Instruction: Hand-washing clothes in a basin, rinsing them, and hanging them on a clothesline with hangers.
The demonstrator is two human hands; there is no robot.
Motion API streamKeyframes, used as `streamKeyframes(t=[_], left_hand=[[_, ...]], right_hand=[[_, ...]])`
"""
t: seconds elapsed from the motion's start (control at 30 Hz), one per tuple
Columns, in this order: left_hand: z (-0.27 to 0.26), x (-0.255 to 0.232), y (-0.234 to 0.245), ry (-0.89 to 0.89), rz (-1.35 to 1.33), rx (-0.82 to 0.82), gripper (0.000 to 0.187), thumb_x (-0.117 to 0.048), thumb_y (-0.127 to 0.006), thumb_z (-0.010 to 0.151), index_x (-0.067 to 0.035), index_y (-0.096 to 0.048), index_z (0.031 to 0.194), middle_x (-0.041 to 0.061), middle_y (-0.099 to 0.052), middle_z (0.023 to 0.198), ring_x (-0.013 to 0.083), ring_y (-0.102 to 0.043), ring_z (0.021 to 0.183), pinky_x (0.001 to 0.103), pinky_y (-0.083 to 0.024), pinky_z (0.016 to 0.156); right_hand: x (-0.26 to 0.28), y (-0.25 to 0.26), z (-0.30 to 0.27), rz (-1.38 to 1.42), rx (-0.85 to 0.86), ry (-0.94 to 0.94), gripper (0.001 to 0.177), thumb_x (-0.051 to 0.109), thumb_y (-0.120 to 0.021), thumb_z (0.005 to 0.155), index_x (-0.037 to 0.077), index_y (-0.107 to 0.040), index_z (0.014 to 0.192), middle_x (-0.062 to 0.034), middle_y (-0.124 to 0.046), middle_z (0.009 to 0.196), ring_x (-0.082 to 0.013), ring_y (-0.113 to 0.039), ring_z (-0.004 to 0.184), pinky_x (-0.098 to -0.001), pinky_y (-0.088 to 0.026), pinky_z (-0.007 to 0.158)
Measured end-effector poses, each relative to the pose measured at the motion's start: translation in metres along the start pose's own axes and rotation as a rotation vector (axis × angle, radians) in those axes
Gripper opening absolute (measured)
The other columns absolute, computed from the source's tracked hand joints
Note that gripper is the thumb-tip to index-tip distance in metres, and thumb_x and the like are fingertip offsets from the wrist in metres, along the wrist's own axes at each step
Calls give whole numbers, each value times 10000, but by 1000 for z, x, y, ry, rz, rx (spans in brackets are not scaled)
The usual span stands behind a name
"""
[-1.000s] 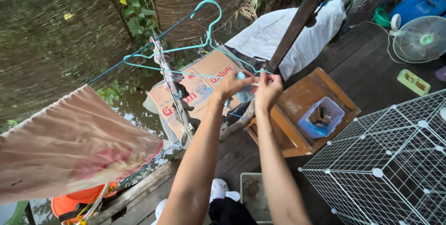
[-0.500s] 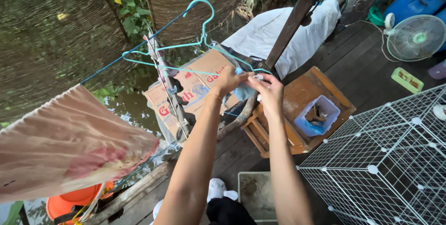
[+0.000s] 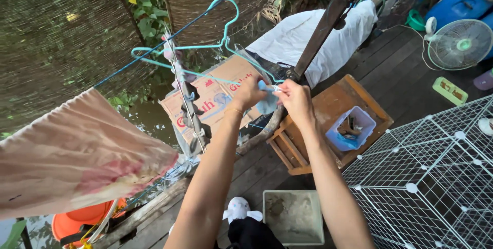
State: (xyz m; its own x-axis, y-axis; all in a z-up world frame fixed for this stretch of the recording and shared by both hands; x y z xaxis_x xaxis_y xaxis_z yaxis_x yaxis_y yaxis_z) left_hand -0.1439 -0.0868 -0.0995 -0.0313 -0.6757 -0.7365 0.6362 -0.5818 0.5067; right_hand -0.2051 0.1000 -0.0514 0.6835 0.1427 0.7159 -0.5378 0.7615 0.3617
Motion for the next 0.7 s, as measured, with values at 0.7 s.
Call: streamKeyframes(t=[0.7], left_hand=[[-70, -80, 44, 355, -1397, 53, 348, -307, -492, 946, -47, -679, 1084, 117, -696, 940, 253, -657, 861, 391, -549, 803]], right_hand=[[50, -24, -53, 831, 242, -560, 449, 323, -637, 941, 132, -624, 1347, 34, -733, 916, -13, -475, 440, -161, -330, 367]])
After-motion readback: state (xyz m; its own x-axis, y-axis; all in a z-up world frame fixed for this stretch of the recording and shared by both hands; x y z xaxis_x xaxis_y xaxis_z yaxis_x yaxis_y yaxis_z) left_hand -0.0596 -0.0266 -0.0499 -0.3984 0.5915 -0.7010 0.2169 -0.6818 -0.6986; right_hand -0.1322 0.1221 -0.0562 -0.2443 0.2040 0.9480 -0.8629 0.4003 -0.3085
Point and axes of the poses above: each hand's wrist, its own z-axis towards the middle knuckle, its own y-axis out of the back of the hand, x = y × z, the point moved 2 cm from there along z, towards the middle knuckle
